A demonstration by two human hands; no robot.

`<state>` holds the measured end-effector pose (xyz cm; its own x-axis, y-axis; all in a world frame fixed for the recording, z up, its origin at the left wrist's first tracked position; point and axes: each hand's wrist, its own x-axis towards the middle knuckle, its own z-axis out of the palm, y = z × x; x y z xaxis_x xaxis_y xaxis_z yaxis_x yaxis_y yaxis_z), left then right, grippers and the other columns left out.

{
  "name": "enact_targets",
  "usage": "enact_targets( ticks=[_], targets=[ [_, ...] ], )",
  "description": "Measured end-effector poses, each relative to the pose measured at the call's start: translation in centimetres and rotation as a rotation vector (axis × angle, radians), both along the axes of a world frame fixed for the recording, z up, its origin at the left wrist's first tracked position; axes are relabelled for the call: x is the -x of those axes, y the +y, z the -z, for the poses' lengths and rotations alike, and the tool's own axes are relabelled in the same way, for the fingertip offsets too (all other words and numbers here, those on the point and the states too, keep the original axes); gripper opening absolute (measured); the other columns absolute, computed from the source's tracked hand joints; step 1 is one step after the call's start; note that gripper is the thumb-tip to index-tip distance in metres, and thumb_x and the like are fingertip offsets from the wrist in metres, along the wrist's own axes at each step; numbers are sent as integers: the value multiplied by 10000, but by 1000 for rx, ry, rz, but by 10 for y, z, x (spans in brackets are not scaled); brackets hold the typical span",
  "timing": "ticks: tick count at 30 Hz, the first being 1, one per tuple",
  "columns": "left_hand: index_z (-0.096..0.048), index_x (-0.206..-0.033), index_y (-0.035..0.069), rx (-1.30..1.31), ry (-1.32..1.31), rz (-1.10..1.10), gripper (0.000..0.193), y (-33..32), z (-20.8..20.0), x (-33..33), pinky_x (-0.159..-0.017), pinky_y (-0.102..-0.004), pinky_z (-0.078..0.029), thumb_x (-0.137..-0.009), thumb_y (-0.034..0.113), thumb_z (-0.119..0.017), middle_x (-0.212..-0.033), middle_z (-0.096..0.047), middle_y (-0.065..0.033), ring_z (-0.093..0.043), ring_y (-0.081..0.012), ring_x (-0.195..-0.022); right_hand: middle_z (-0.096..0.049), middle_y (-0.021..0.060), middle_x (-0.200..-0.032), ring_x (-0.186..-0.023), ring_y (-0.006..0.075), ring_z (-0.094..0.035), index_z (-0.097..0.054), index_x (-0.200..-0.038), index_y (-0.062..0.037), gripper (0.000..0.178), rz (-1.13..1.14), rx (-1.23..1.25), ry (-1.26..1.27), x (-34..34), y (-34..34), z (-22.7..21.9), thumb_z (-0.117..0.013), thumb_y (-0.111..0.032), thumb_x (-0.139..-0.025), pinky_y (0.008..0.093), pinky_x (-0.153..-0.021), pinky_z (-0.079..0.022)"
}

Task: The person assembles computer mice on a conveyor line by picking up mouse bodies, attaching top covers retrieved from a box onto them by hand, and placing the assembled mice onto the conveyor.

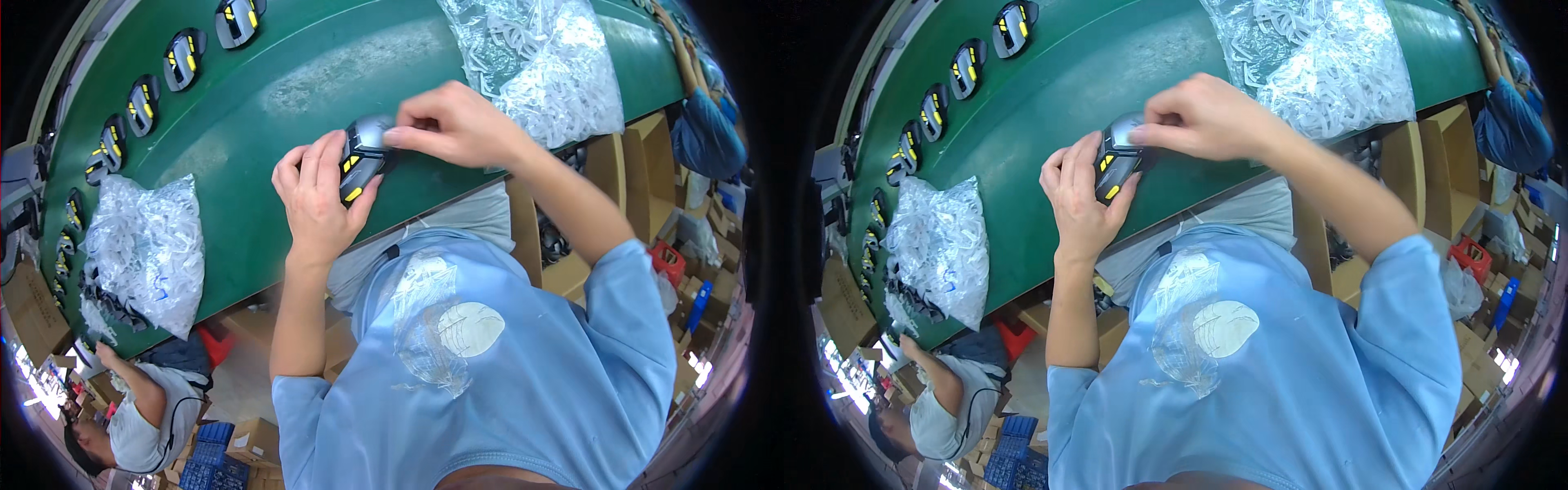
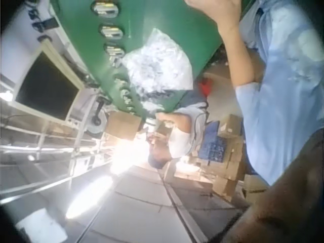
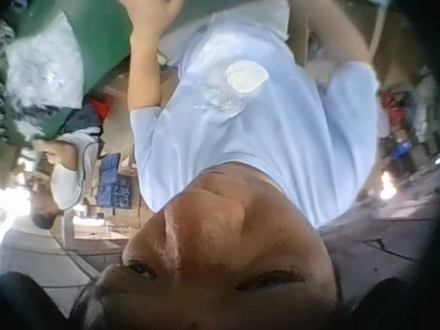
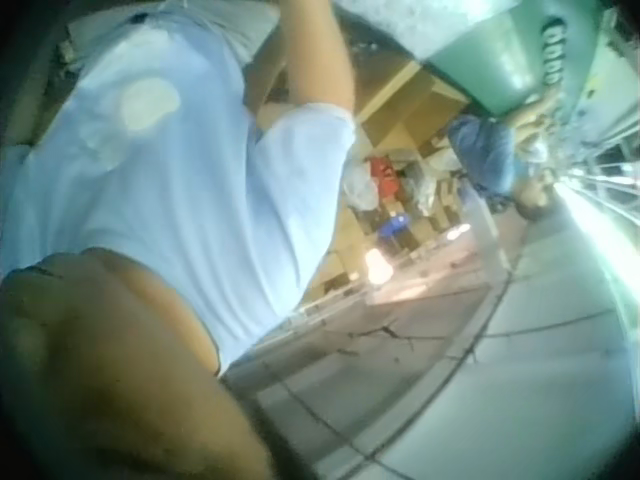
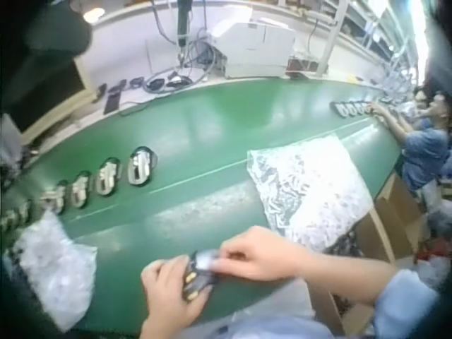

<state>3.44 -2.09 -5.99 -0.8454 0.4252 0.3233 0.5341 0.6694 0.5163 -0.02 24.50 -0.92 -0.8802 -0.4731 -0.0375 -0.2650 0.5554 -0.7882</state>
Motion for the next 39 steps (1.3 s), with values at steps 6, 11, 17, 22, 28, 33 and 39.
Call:
enact_targets(
  ticks=[6,11,17,22,28,33,39],
  targets=[
    [-652,-1441,71,-6,-1,-18,717,2,2,-3,-1139,-490,-374,-805,271,-914,-1385,-705,-50,-564,-342,-1239,-713,76,-688,-599,239,-641,-755,-812,-24,481,-317,-313,-360,62,-16,-14,-774,-467,-1000,380,-590,-492],
    [-642,-1436,69,-16,20,-17,687,2,8,-4,-1141,-508,-372,-833,292,-884,-1417,-680,-46,-561,-332,-1232,-725,119,-701,-666,340,-685,-767,-825,-38,396,-478,-589,-288,80,-42,-32,-780,-404,-977,483,-636,-512],
    [-630,-1438,67,-33,15,8,678,5,7,0,-1151,-516,-371,-841,278,-873,-1407,-672,-58,-565,-334,-1236,-704,130,-704,-670,340,-665,-765,-866,-38,367,-497,-717,-302,84,-51,-42,-776,-384,-986,480,-647,-500],
    [-642,-1428,31,-84,33,0,664,-3,9,0,-1142,-506,-391,-849,264,-866,-1371,-685,-122,-593,-348,-1239,-703,107,-744,-671,285,-648,-761,-924,-53,380,-453,-475,-216,70,-30,-16,-793,-427,-981,427,-637,-500],
    [-629,-1438,-34,-240,-61,30,583,-20,-17,2,-956,-427,-555,-944,214,-815,-1273,-713,-197,-700,-318,-1059,-714,65,-1288,-974,210,-690,-667,-1454,-104,685,-109,-34,-27,-4,-2,-6,-895,-426,-894,352,-749,-571],
    [-595,-1477,-41,-745,-860,18,471,-23,-37,5,-703,-270,-540,-1134,281,-586,-1108,-732,-104,-709,-166,-834,-695,80,-1343,-1082,239,-685,-602,-1560,-130,766,-76,130,165,-29,-4,-4,-906,-338,-888,360,-888,-583],
    [-494,-1570,-22,-1142,-1284,126,538,-6,-45,0,-620,-272,-512,-1197,362,-446,-1174,-708,-136,-696,-172,-770,-722,120,-1328,-996,272,-721,-569,-1585,-139,701,17,248,178,-32,-3,17,-840,-315,-962,387,-832,-611]
  ],
)
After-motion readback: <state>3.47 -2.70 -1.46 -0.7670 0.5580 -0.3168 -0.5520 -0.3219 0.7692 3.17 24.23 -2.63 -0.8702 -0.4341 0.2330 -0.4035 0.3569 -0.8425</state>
